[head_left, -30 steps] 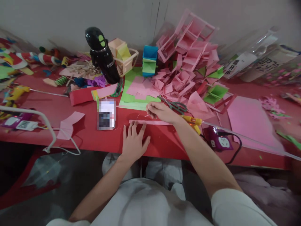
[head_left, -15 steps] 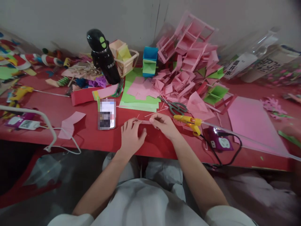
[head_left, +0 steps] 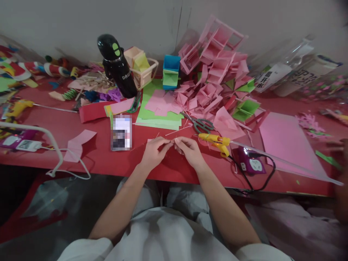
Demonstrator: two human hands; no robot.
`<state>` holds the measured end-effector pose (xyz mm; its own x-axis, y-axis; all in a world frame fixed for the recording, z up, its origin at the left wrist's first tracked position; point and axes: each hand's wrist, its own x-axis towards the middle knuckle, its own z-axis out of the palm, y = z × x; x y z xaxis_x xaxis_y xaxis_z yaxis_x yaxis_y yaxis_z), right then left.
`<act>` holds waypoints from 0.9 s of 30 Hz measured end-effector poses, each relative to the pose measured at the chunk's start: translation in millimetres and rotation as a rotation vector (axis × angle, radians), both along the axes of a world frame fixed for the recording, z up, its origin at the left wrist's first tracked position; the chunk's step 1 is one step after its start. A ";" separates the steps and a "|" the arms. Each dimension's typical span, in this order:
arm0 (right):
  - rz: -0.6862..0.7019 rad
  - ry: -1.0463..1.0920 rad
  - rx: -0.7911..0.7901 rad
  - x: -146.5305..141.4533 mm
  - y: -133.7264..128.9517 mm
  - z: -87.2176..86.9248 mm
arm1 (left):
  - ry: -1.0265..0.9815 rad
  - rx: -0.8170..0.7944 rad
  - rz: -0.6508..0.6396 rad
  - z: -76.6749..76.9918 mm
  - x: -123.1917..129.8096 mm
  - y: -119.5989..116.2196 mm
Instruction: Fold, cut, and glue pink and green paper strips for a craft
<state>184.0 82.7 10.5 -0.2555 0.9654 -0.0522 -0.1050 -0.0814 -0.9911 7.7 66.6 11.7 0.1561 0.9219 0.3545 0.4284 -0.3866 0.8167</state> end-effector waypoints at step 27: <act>-0.008 -0.033 0.065 1.9 -0.7 -6.8 | -0.182 0.046 0.041 -6.6 -4.4 -3.9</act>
<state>185.8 82.0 3.7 -0.2472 0.9690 0.0024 -0.0724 -0.0160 -0.9972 3.4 62.6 5.0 0.0484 0.9082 0.4157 0.2914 -0.4109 0.8638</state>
